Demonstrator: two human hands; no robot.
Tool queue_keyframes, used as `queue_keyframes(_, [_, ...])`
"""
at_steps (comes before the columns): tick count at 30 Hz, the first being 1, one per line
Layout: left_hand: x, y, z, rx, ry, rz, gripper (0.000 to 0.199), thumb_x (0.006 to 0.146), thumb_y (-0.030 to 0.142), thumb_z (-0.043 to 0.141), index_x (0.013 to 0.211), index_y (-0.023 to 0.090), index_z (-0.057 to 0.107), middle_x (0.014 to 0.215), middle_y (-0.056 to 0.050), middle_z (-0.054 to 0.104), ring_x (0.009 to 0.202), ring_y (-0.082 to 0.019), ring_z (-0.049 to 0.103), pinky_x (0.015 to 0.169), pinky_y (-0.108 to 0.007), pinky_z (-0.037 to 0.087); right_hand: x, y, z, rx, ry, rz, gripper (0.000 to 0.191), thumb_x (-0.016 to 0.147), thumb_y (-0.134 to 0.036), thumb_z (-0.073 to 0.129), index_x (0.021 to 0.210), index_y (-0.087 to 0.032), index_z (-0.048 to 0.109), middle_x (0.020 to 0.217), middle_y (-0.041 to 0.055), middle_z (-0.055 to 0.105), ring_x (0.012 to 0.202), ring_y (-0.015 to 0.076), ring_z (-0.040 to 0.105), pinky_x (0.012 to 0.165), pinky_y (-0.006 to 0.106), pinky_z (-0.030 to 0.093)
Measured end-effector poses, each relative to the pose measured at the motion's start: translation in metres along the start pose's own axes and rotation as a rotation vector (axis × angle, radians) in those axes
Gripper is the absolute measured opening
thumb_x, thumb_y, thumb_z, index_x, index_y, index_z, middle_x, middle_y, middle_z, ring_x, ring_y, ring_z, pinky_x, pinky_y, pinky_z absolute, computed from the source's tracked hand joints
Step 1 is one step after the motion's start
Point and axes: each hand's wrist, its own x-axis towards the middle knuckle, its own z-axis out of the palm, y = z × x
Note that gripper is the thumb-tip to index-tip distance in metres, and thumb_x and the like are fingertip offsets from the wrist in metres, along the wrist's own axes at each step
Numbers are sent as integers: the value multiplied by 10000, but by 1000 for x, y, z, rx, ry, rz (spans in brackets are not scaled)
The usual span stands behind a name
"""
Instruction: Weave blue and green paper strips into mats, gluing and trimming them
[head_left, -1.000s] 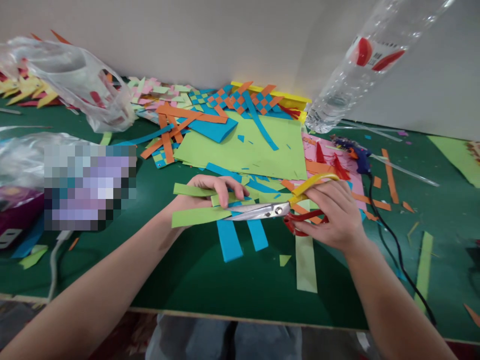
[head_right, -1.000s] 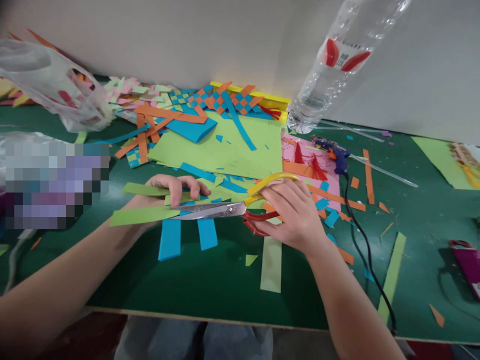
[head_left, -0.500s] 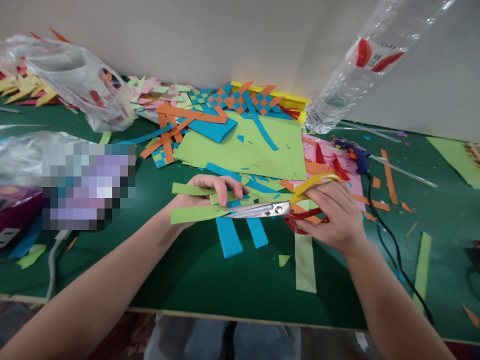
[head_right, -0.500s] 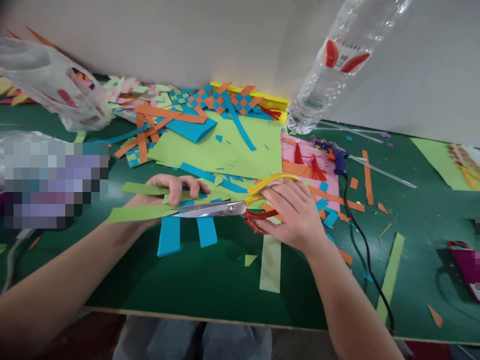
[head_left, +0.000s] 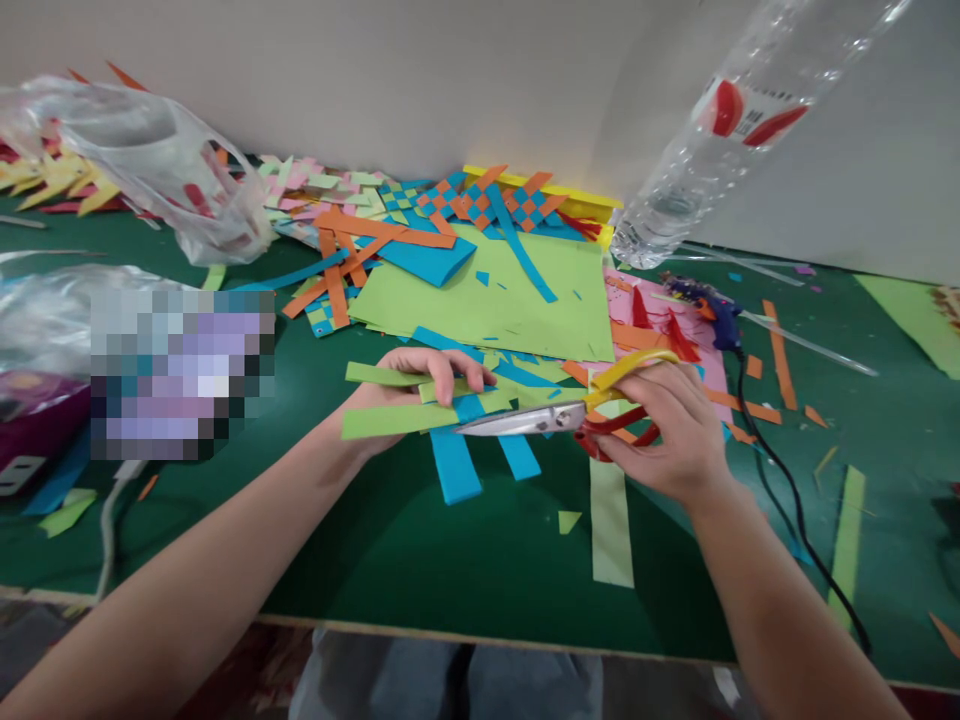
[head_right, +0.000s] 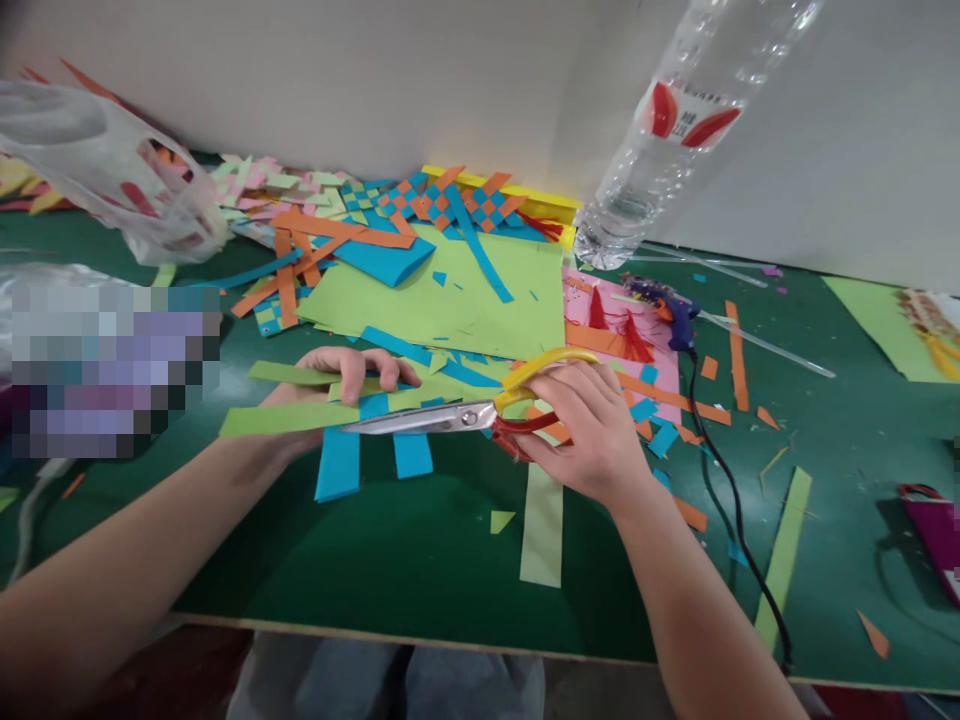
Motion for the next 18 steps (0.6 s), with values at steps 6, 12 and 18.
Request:
queue_keyframes(6, [0,3,1,22,43,-19,160,648,298,861,637,205,731,840,-52,723,939,-232,685,852,-343,558,-3,3,-2,63,-16,165,445,769,-280,662,1167,-200,480,977,102,613,878,271,601,708,417,485])
queue_keyframes(12, [1,3,-6,50,-51,31,101,714,263,819,715,198,741,913,-33,724,1011,-217,673,914,-339,533,-3,10,-10,-91,-122,122,448,780,-375,606,1150,-181,443,970,105,564,866,273,565,763,461,433])
queue_keyframes(18, [0,2,-12,63,-158,42,98,771,280,773,780,188,742,991,-59,711,1084,-238,647,953,-365,512,-5,15,-11,-125,-127,53,470,788,-343,679,1178,-200,459,992,97,573,904,267,568,776,440,489])
